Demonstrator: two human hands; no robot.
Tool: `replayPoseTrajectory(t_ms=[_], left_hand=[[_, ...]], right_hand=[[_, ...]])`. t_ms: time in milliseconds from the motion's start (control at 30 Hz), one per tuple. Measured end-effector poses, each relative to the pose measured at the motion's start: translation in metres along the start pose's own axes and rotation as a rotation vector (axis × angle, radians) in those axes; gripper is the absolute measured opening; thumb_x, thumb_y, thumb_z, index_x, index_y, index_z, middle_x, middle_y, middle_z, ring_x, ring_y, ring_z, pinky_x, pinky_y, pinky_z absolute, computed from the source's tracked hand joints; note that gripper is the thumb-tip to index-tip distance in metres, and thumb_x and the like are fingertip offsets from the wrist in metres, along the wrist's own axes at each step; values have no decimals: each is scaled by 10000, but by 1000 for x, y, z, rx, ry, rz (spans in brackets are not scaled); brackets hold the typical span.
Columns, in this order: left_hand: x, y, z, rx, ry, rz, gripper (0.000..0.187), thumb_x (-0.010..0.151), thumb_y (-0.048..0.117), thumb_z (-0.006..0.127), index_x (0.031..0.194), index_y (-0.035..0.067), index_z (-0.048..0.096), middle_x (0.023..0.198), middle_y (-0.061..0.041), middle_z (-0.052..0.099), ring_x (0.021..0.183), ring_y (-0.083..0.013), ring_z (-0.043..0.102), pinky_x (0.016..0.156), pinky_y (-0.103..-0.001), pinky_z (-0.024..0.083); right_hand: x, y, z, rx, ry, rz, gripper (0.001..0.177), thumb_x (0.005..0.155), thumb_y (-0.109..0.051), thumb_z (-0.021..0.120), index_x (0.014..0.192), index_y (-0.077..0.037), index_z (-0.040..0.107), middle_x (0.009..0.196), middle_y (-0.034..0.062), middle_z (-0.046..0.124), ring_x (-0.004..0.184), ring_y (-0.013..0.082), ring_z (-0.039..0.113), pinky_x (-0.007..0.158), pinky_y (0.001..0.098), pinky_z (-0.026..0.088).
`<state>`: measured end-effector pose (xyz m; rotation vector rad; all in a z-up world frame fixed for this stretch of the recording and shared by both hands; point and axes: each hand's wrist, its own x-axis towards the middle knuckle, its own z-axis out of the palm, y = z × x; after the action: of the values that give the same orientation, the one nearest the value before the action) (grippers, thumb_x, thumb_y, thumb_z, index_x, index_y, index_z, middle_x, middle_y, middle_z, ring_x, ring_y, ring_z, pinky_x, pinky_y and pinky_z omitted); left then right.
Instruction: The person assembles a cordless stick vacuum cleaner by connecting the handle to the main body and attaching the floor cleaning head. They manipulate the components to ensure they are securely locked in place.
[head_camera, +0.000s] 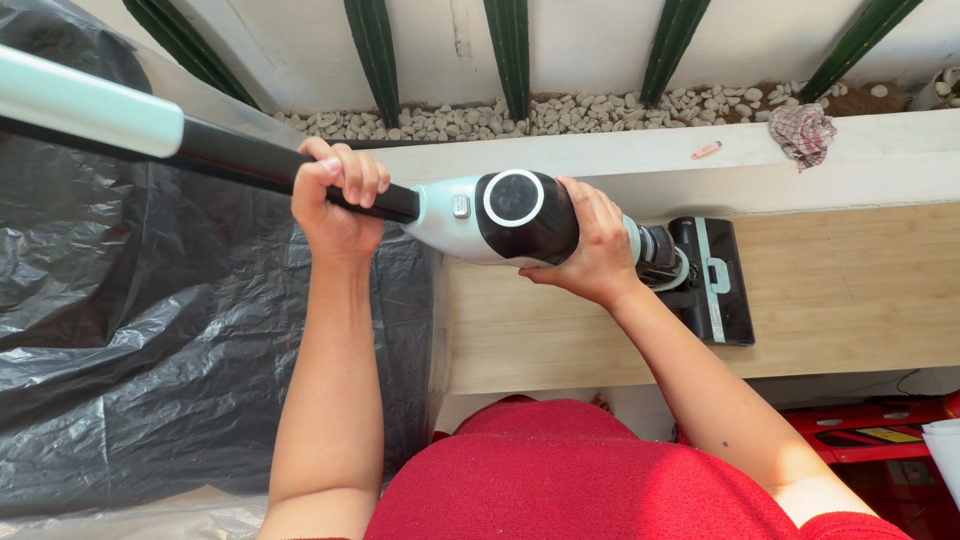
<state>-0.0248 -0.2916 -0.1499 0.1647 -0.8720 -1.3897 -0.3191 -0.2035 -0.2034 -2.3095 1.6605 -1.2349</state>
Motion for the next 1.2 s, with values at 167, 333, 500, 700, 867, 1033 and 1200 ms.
replayPoseTrajectory(t_ms=[167,333,500,700,867,1033,1200], left_hand=[[-16,-12,7,16,17,-19,151,881,93,512,774,106,407,613,-38,394,584,-177,393,712,-370,406],[-25,-21,26,33,79,-13,185,903,90,529,764,109,409,629,-39,400,600,-178,408,717,-370,414],[-16,-26,70,71,79,17,207,923,75,547,770,105,411,623,-40,416,586,-174,427,690,-370,437],[9,-42,125,92,22,-12,211,940,62,594,792,91,446,640,-30,434,581,-160,444,659,-363,444],[20,-52,142,118,3,-28,207,952,75,623,813,88,470,635,-32,455,577,-161,465,652,-359,446],[13,-61,158,158,94,19,187,939,45,606,808,81,476,648,-32,476,549,-150,473,611,-352,471],[-4,-78,187,191,200,107,182,950,-1,591,826,64,475,652,-33,479,530,-140,480,548,-333,458]], right_hand=[[-13,13,-8,-21,-35,23,1221,455,-414,1004,1474,-77,423,1377,160,586,1270,378,562,1079,596,377],[-28,22,-12,-92,-61,98,1358,442,-481,1011,1550,-101,324,1466,164,499,1375,380,462,1107,740,238],[-44,20,-21,-129,67,94,1364,523,-463,999,1584,-68,238,1572,216,359,1466,410,358,1154,728,187],[-43,19,-41,-69,220,143,1350,608,-407,1020,1604,-43,184,1587,235,351,1449,428,386,1184,623,275],[-37,27,-60,-77,217,137,1341,606,-344,1030,1605,-56,183,1561,249,375,1417,423,414,1173,535,352],[-40,33,-73,-55,207,125,1308,587,-301,1027,1589,-75,217,1541,235,402,1415,434,427,1162,524,402],[-49,47,-102,40,139,138,1289,577,-269,1021,1587,-97,239,1539,219,436,1411,412,486,1149,474,459]])
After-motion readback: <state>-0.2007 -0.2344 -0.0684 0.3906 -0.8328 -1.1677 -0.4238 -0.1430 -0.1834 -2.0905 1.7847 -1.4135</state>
